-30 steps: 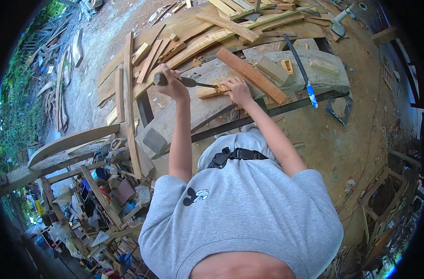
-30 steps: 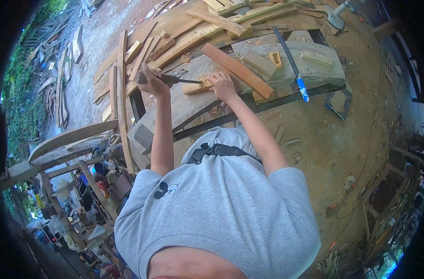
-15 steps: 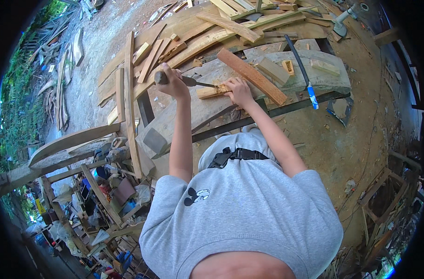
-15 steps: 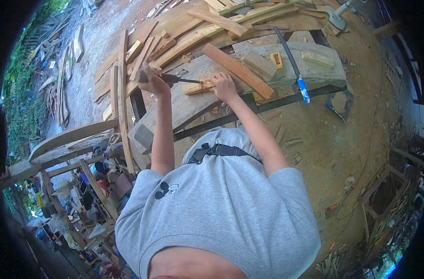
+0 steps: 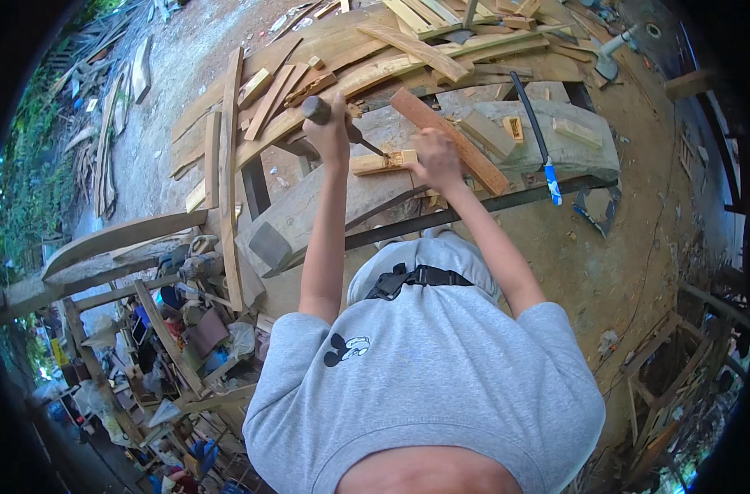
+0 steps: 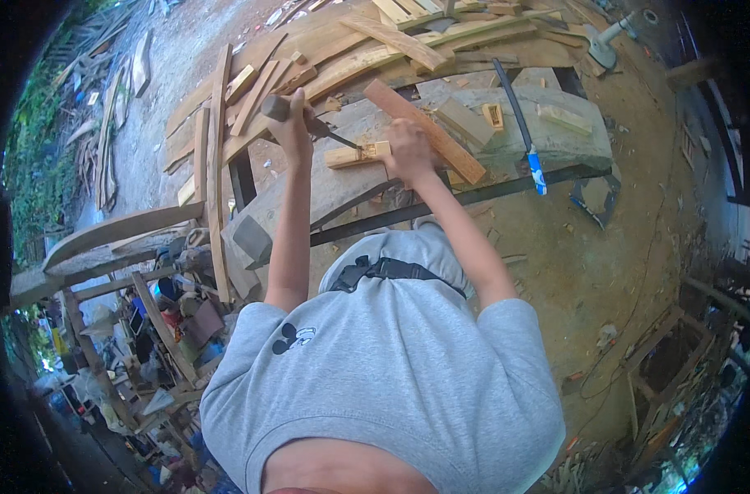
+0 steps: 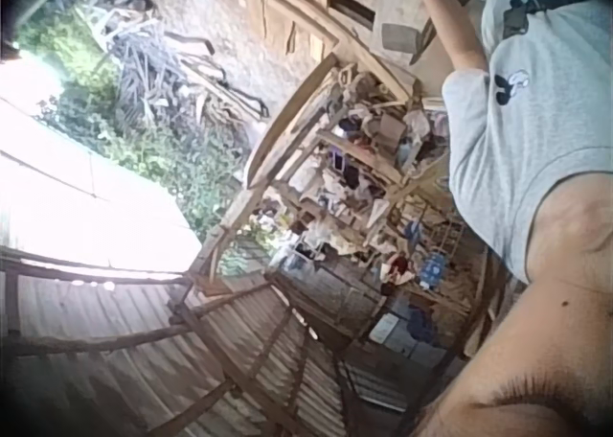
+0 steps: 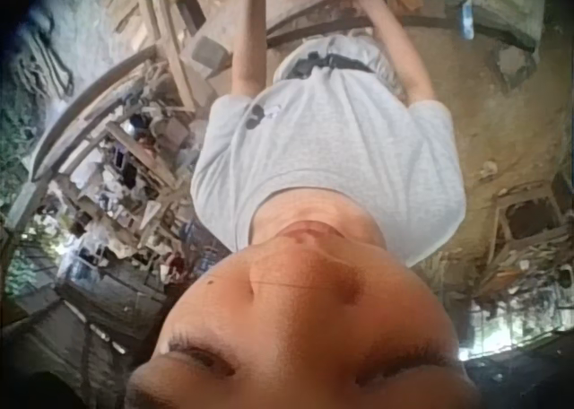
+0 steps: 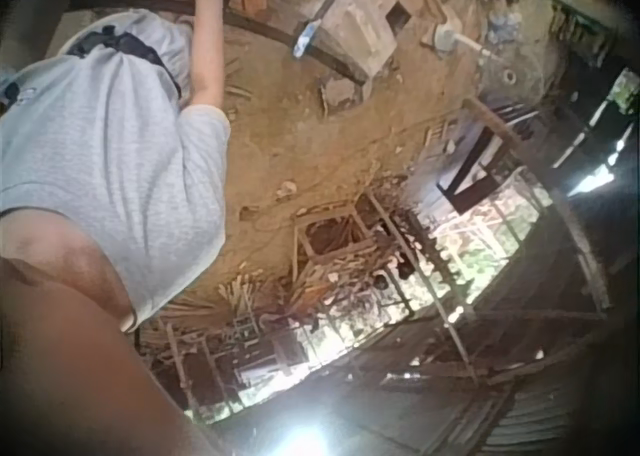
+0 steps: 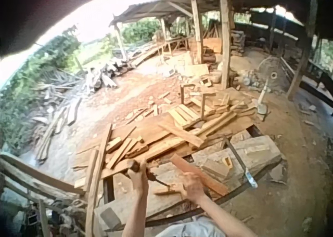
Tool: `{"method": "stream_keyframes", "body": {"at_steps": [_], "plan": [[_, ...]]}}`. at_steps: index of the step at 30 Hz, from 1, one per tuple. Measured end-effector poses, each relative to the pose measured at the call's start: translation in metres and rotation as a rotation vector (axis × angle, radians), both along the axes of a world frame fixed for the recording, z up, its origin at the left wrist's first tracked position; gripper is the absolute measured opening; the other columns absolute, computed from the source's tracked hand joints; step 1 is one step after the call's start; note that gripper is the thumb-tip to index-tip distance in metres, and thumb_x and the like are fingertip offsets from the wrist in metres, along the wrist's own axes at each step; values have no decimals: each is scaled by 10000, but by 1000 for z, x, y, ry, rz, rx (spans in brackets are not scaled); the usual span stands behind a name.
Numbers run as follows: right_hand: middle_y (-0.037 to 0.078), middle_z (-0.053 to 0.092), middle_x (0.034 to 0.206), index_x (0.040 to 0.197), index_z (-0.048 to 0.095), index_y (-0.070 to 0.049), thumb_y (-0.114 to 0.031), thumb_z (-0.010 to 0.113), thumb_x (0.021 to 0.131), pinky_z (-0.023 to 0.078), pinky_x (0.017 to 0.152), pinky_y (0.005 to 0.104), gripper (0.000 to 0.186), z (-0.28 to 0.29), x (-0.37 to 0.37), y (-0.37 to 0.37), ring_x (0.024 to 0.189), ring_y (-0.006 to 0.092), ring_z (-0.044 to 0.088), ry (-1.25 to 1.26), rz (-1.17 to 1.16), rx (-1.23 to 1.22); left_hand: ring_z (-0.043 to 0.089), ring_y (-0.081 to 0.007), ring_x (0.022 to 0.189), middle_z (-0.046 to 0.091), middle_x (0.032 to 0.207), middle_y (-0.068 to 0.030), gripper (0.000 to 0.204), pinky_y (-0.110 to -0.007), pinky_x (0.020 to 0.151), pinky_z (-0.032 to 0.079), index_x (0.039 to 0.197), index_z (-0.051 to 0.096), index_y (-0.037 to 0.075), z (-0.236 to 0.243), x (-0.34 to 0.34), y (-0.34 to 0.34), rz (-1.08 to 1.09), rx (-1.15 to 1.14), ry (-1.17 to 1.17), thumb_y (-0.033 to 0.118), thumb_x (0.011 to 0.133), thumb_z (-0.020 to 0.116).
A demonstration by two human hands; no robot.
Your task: The person sands a piece of wood using sandpaper, then chisels a wooden piece using a chisel and a wooden block.
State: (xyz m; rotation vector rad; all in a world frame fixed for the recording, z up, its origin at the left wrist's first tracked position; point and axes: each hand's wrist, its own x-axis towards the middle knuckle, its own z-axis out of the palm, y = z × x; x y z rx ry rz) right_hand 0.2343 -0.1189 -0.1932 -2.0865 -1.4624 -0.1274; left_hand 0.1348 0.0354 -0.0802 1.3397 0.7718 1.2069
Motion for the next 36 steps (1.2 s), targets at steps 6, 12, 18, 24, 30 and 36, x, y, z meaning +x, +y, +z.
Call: {"method": "stream_keyframes", "body": {"at_steps": [6, 12, 18, 24, 30, 36], "plan": [[133, 457, 1049, 1048, 424, -36, -463, 730, 589, 424, 772, 442, 697, 21, 49, -48, 961, 329, 501, 91, -466, -343, 488, -90, 524, 518, 578, -20, 176, -220, 523, 396, 653, 501, 51, 5, -9, 3, -67, -12, 4, 85, 789, 608], [151, 487, 988, 995, 448, -38, -533, 694, 602, 471, 678, 446, 678, 1, 52, -75, 864, 358, 557, 170, -366, -582, 480, -68, 499, 508, 557, -14, 178, -217, 482, 392, 653, 492, 26, 8, -11, 3, -240, 87, -236, 32, 804, 587], [157, 558, 901, 986, 472, -73, -449, 701, 626, 479, 696, 431, 569, -4, 56, -75, 865, 343, 571, 171, -340, -506, 403, -45, 392, 471, 504, 6, 196, -191, 356, 297, 641, 477, 29, -2, -15, -1, -146, 50, -188, 21, 820, 557], [114, 597, 796, 1023, 496, -91, -240, 670, 629, 469, 681, 406, 456, 66, 68, -62, 815, 301, 587, -189, -275, -554, 377, -18, 460, 432, 514, 34, 229, -188, 410, 288, 603, 458, 23, -12, -12, -3, 34, 76, -90, 41, 799, 575], [92, 594, 775, 1015, 521, -90, -260, 745, 632, 467, 678, 348, 475, 206, 39, -27, 703, 240, 596, 160, -418, 184, 359, -19, 482, 406, 512, 41, 224, -194, 423, 283, 605, 468, 11, -8, -6, -9, 139, 178, 2, 58, 783, 595], [92, 558, 996, 1013, 514, 18, -154, 732, 688, 427, 773, 294, 427, 232, -2, 12, 907, 154, 540, 466, -41, 1045, 368, -30, 478, 420, 498, 25, 203, -213, 424, 298, 610, 473, -2, -9, -4, 0, 140, 291, 83, 44, 756, 607]]}}
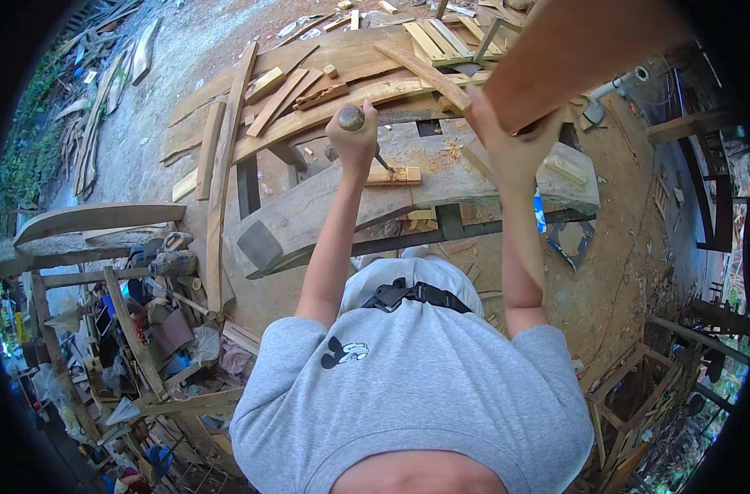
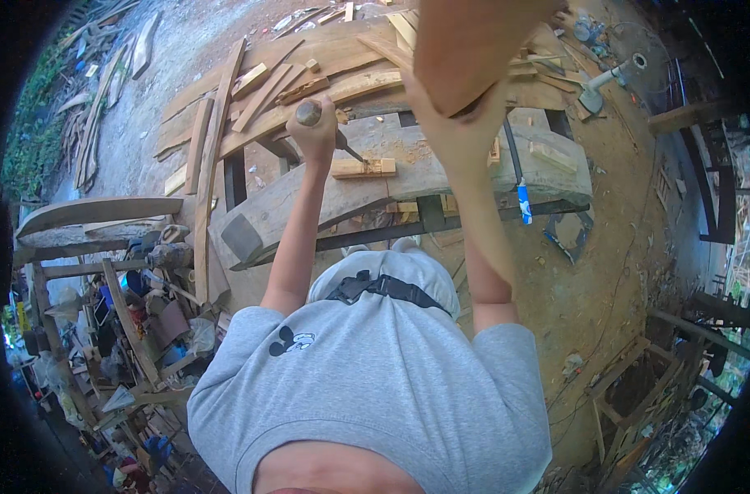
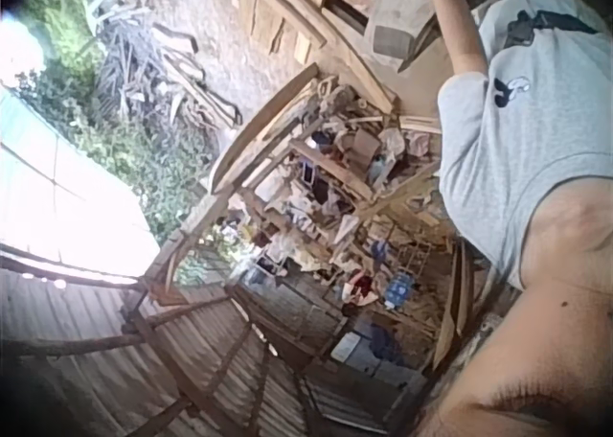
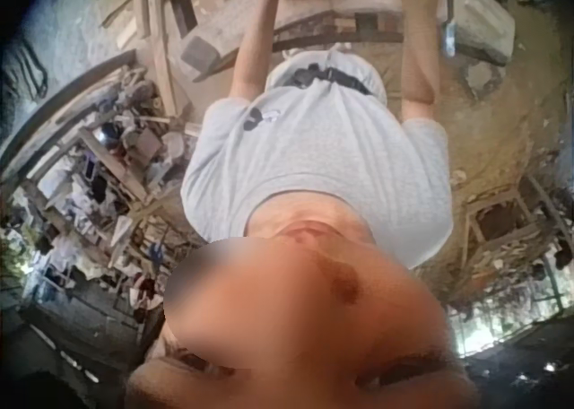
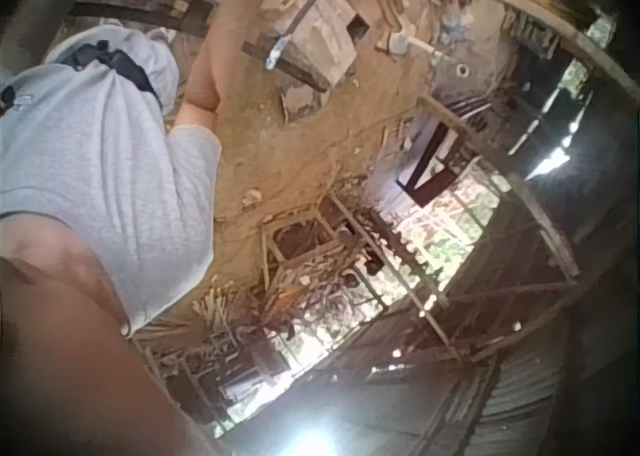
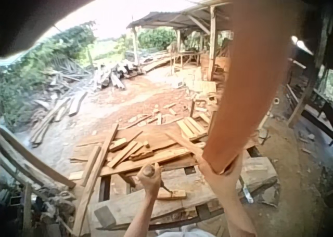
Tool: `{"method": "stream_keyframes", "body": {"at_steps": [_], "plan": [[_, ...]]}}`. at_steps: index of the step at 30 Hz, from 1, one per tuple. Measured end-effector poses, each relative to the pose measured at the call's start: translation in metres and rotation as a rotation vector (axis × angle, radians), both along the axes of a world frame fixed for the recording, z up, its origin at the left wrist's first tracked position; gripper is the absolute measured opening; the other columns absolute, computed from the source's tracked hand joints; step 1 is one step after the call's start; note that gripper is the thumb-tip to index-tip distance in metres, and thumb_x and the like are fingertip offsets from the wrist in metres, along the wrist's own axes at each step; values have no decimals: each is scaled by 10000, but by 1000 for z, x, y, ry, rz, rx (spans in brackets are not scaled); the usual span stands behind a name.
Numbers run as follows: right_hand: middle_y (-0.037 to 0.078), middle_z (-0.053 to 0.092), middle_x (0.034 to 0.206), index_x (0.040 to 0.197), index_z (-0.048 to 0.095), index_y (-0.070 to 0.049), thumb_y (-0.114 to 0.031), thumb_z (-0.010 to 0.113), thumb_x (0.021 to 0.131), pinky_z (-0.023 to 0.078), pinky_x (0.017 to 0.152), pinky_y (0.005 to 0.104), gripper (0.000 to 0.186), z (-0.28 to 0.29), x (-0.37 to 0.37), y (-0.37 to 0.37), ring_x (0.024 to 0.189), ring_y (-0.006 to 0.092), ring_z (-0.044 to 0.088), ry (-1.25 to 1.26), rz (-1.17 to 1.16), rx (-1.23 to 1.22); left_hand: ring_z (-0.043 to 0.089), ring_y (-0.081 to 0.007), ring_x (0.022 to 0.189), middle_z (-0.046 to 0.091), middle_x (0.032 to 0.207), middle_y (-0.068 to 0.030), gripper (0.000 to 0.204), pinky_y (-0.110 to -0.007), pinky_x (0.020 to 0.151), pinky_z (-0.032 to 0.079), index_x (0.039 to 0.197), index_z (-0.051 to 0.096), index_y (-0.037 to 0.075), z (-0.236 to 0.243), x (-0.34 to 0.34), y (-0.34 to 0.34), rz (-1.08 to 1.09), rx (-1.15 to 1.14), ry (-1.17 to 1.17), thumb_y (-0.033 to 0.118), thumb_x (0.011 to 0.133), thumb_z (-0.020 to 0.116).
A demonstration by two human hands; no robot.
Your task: The person sands a piece of wood using sandpaper, then chisels a wooden piece using a chisel and a wooden block.
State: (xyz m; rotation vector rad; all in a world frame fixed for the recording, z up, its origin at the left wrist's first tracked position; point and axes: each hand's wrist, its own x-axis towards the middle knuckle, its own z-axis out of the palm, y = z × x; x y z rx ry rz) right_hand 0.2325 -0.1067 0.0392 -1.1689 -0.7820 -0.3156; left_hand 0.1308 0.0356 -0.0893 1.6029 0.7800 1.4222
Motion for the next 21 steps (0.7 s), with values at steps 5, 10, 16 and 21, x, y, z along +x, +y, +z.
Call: {"method": "stream_keyframes", "body": {"at_steps": [5, 10, 16, 21], "plan": [[24, 545, 902, 1131, 532, -222, -53, 702, 547, 458, 739, 355, 631, -13, 20, -8, 854, 244, 548, -748, -312, -842, 414, -59, 461, 471, 485, -4, 252, -243, 440, 349, 555, 478, -4, -3, 5, 2, -75, -54, -172, 85, 736, 628], [28, 553, 840, 1121, 535, -223, -88, 711, 529, 470, 693, 353, 633, 6, 27, 7, 797, 266, 562, -526, -408, -613, 406, -60, 452, 453, 468, -10, 279, -247, 432, 342, 532, 460, 2, 1, 2, 4, 2, -61, -24, 86, 745, 620], [32, 565, 808, 1085, 549, -223, -65, 711, 500, 464, 695, 372, 627, -16, 10, 15, 776, 281, 564, -70, 122, -376, 384, -57, 450, 444, 470, -4, 276, -244, 424, 323, 542, 448, -7, -1, 1, 0, 10, -79, -9, 70, 753, 606], [13, 538, 862, 1073, 555, -244, -50, 714, 479, 446, 740, 339, 645, -20, 31, 2, 841, 216, 538, -855, -494, -909, 374, -44, 461, 430, 486, 17, 259, -217, 426, 312, 555, 436, 9, -15, 1, -5, 11, -221, -149, 44, 766, 583]]}}
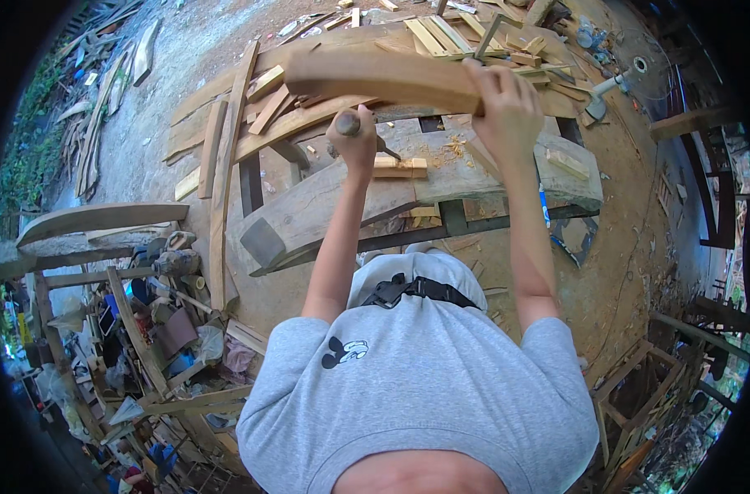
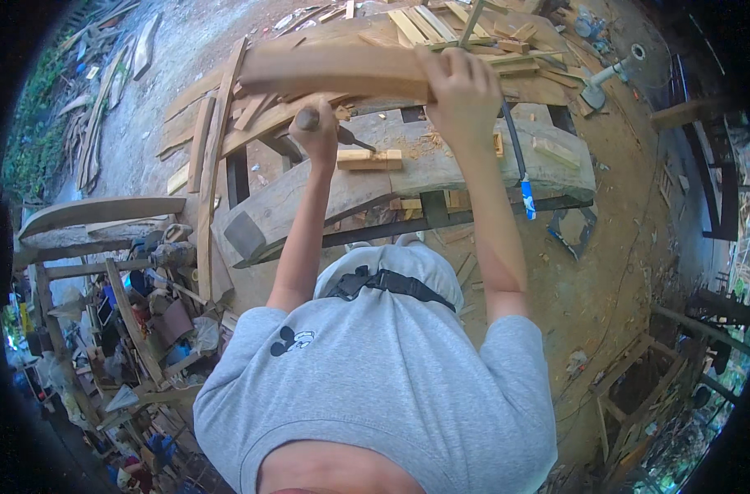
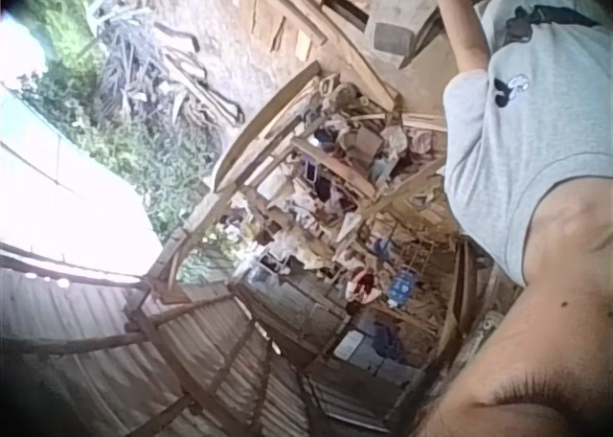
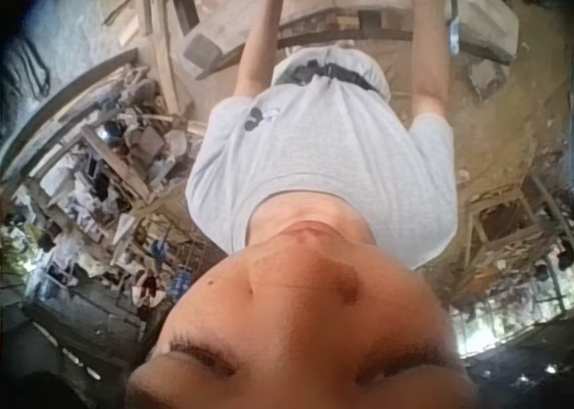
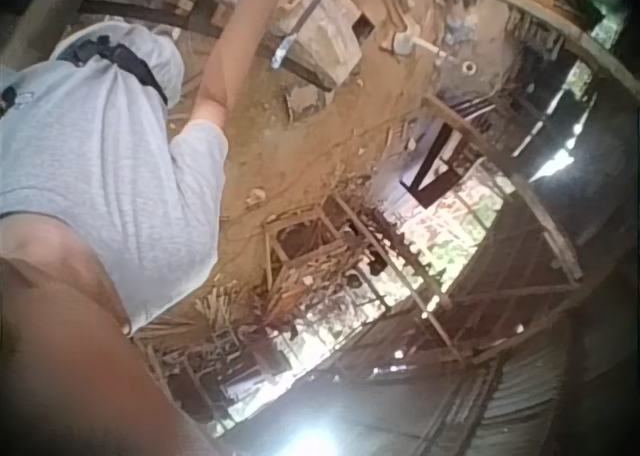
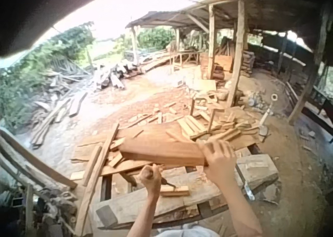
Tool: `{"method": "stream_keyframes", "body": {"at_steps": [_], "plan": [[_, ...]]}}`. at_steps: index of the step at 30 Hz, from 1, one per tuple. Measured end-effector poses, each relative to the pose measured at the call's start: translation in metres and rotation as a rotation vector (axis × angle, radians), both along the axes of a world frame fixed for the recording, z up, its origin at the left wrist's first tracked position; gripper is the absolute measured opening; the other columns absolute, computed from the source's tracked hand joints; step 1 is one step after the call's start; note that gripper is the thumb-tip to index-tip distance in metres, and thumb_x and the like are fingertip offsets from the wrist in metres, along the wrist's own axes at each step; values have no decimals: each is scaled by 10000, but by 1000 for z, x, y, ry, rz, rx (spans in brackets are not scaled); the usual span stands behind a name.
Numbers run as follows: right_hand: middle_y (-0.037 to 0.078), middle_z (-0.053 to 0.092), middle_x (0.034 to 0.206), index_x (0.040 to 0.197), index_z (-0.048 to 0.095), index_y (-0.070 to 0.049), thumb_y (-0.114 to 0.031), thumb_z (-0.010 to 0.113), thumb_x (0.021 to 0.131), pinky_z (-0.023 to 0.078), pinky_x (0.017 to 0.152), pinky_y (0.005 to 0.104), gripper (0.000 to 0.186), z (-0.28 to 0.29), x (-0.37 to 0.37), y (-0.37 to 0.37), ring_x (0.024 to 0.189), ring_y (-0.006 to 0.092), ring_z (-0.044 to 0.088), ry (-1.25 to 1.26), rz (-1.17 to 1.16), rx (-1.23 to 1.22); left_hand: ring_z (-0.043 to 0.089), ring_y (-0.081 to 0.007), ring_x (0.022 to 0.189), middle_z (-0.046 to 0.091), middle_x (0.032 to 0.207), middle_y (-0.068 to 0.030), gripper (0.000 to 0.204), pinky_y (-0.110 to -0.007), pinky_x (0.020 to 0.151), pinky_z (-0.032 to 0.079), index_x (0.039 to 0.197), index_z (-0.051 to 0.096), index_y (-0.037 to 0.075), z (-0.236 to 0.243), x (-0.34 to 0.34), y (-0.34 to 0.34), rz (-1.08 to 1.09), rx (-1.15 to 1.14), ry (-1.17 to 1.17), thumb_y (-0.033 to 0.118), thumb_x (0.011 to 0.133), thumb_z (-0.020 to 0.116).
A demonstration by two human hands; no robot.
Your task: The person sands a piece of wood using sandpaper, then chisels a wooden piece using a chisel and a wooden block.
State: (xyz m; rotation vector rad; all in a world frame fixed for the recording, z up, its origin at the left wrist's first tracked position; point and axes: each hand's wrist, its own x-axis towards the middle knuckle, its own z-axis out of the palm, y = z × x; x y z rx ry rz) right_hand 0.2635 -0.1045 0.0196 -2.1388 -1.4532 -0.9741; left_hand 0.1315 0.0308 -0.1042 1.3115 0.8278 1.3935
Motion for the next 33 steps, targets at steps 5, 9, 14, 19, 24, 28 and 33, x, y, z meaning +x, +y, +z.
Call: {"method": "stream_keyframes", "body": {"at_steps": [5, 9, 14, 19, 24, 28, 33], "plan": [[40, 587, 878, 1054, 551, -121, -66, 728, 563, 460, 721, 318, 525, 14, -9, 3, 775, 230, 577, 662, 212, 496, 359, -28, 477, 407, 491, 30, 268, -204, 436, 309, 552, 445, 17, -17, -3, -10, -71, -56, 8, 55, 783, 575], [83, 604, 866, 966, 536, 9, -133, 744, 621, 449, 689, 282, 427, -6, -9, -13, 765, 175, 577, 1128, 290, 668, 391, -33, 408, 427, 480, 25, 284, -201, 382, 306, 555, 429, 33, -7, -7, -6, -25, 30, 17, 59, 802, 568], [150, 621, 880, 997, 550, -27, -224, 726, 618, 468, 714, 355, 462, -76, 18, -55, 801, 272, 614, 1049, -278, 200, 396, -42, 384, 435, 472, 14, 262, -189, 354, 298, 592, 446, 49, 18, -30, -5, -86, -104, -181, 64, 834, 545], [163, 609, 906, 1083, 547, -129, -267, 742, 607, 460, 728, 407, 532, -157, 15, -73, 881, 321, 585, 1023, -536, -416, 360, -47, 383, 405, 470, 6, 259, -196, 355, 290, 600, 427, 52, 31, -42, -3, -113, -134, -192, 52, 840, 527], [149, 501, 1039, 1178, 468, -105, -400, 695, 660, 434, 764, 418, 638, -209, -3, -73, 999, 310, 484, 791, -472, -435, 334, -45, 380, 408, 473, -1, 270, -199, 356, 281, 597, 411, 60, 37, -45, -4, -153, -101, -261, 46, 841, 525], [166, 410, 1122, 1232, 381, -20, -417, 642, 715, 377, 853, 429, 702, -229, -2, -63, 1048, 315, 413, 722, -362, -402, 328, -46, 382, 412, 472, -8, 281, -200, 357, 273, 591, 397, 64, 40, -44, -8, -143, -74, -303, 42, 843, 521], [159, 414, 1127, 1269, 326, -1, -352, 601, 764, 361, 868, 435, 674, -230, 4, -61, 1037, 326, 417, 649, -237, -197, 332, -48, 383, 411, 472, -13, 275, -195, 355, 267, 589, 397, 61, 41, -46, -13, -145, -99, -302, 26, 835, 514]]}}
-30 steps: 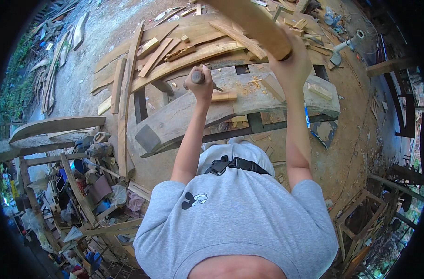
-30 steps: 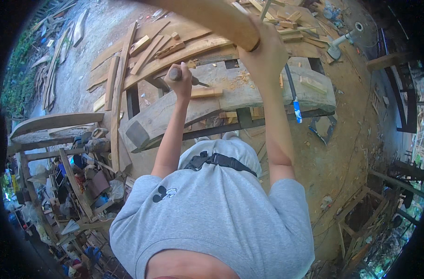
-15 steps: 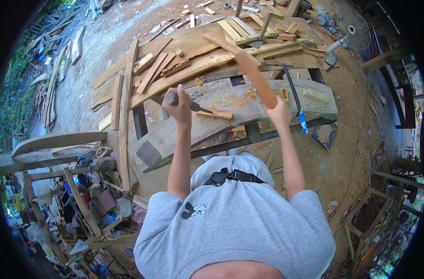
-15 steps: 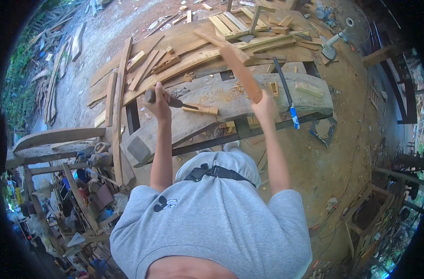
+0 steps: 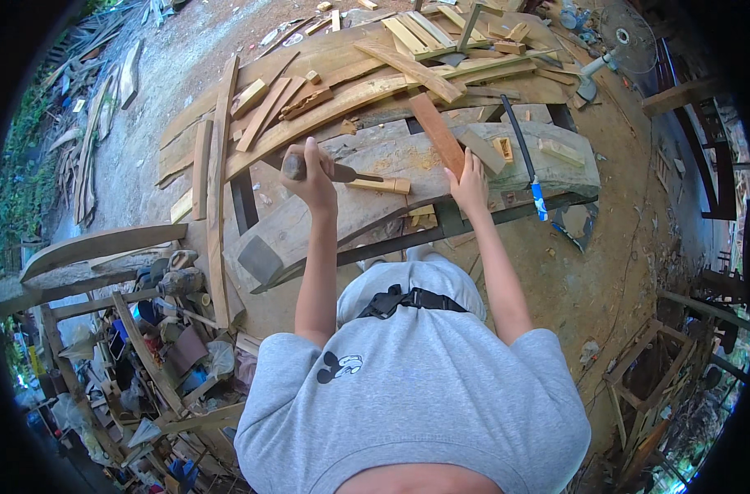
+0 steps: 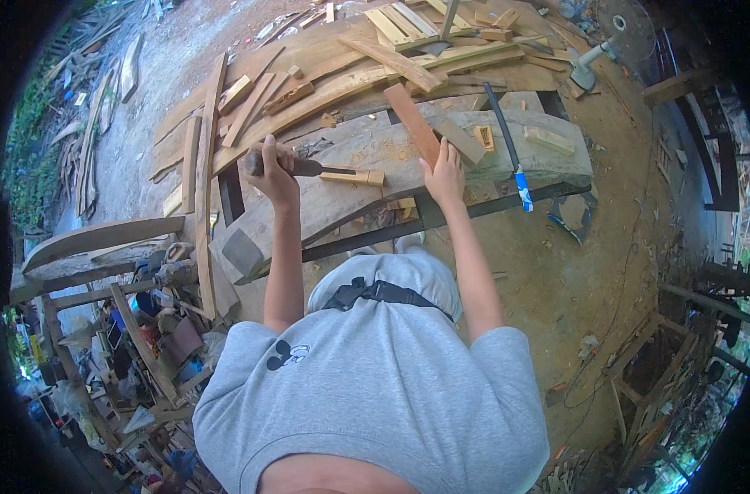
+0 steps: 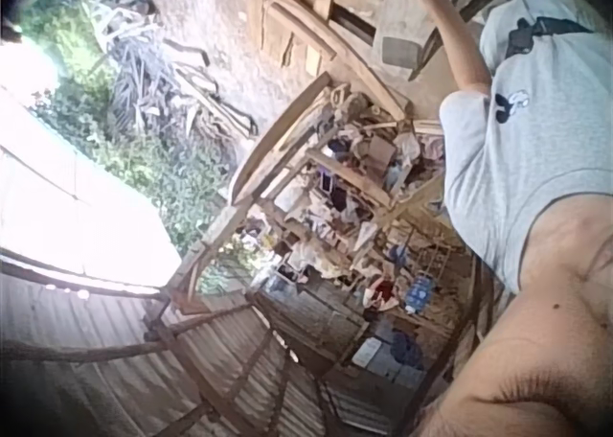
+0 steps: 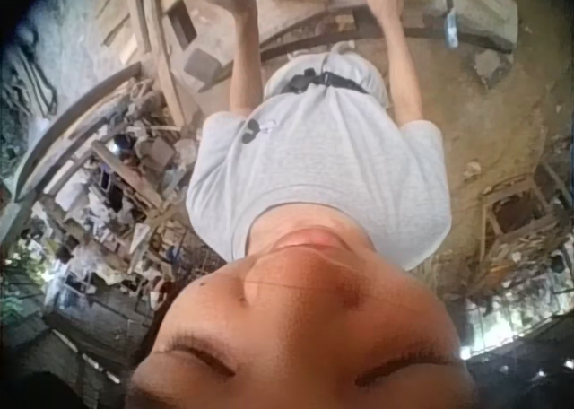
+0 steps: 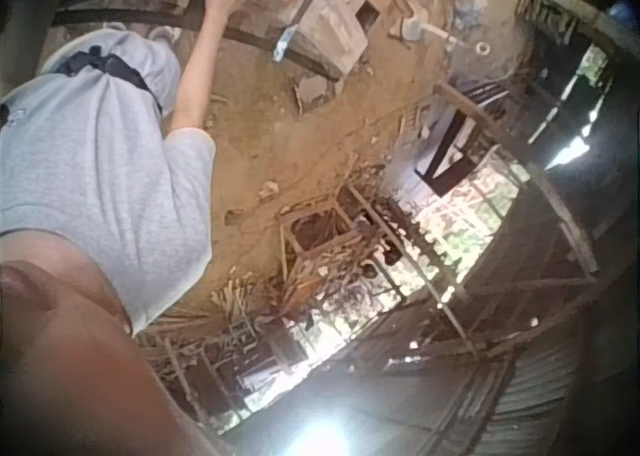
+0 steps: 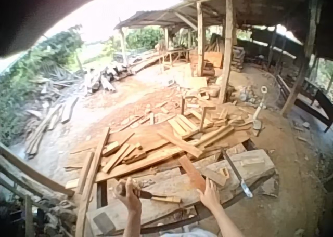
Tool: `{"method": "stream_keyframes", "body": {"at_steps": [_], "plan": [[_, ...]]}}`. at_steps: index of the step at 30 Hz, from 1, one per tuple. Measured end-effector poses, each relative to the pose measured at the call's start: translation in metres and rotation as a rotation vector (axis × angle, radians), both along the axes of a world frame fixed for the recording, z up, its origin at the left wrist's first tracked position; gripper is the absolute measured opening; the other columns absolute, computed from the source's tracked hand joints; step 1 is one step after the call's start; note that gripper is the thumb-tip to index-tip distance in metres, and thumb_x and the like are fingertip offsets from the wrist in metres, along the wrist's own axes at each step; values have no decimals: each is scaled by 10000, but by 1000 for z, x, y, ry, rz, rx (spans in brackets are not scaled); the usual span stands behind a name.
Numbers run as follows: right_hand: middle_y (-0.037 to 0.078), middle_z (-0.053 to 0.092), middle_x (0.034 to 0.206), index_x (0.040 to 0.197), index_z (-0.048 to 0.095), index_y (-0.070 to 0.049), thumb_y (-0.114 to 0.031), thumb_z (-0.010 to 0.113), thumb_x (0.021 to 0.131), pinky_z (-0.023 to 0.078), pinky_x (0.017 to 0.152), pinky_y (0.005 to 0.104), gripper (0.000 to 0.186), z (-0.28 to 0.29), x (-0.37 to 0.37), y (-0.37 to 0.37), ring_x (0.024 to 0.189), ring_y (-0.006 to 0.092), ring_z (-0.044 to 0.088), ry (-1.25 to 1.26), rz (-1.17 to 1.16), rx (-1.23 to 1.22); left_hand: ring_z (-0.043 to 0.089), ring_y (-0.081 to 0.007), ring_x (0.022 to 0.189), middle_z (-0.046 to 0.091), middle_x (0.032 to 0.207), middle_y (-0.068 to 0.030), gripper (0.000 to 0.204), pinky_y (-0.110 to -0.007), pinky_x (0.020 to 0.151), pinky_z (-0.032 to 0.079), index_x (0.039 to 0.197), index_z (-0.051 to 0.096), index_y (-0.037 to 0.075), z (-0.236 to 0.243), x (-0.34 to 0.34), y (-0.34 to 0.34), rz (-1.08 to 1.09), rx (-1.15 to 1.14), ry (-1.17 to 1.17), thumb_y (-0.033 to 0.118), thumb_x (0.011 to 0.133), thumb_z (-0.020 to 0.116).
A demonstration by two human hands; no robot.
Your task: The person sands a piece of wood using sandpaper, then chisels a wooden piece using a chisel and a wooden block.
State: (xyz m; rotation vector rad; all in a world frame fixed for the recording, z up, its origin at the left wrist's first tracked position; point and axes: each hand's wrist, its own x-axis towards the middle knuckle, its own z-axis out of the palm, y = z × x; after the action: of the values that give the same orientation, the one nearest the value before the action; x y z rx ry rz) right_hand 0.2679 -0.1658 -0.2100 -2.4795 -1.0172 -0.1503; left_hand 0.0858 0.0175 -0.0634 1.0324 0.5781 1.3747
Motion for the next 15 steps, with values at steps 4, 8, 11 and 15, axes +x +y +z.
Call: {"method": "stream_keyframes", "body": {"at_steps": [4, 8, 11, 15], "plan": [[155, 443, 1094, 1237, 385, -10, -332, 596, 772, 369, 863, 413, 604, 14, -12, 1, 1019, 329, 438, -40, 84, 128, 331, -50, 381, 410, 471, -14, 278, -198, 358, 271, 586, 396, 62, -1, -3, 1, 10, -8, 17, 27, 835, 515], [132, 485, 1020, 1076, 531, -35, -302, 644, 725, 431, 766, 382, 455, 16, -55, 26, 913, 297, 519, 235, 292, 142, 335, -54, 379, 410, 471, -16, 283, -205, 365, 283, 583, 394, 61, -1, -4, 6, 31, 14, -8, 30, 839, 512], [109, 496, 1010, 1019, 552, -45, -257, 656, 710, 440, 736, 388, 389, 8, -83, 44, 890, 287, 533, 302, 348, 140, 342, -57, 379, 411, 474, -15, 286, -208, 367, 288, 583, 391, 62, 0, -5, 8, 27, 23, -19, 35, 841, 512], [66, 505, 1022, 984, 541, -79, -155, 657, 693, 430, 760, 379, 322, 3, -91, 54, 923, 267, 526, 208, 379, 98, 351, -61, 381, 403, 478, -7, 282, -208, 367, 292, 591, 392, 64, 2, -8, 10, 26, 25, -26, 45, 844, 515]]}}
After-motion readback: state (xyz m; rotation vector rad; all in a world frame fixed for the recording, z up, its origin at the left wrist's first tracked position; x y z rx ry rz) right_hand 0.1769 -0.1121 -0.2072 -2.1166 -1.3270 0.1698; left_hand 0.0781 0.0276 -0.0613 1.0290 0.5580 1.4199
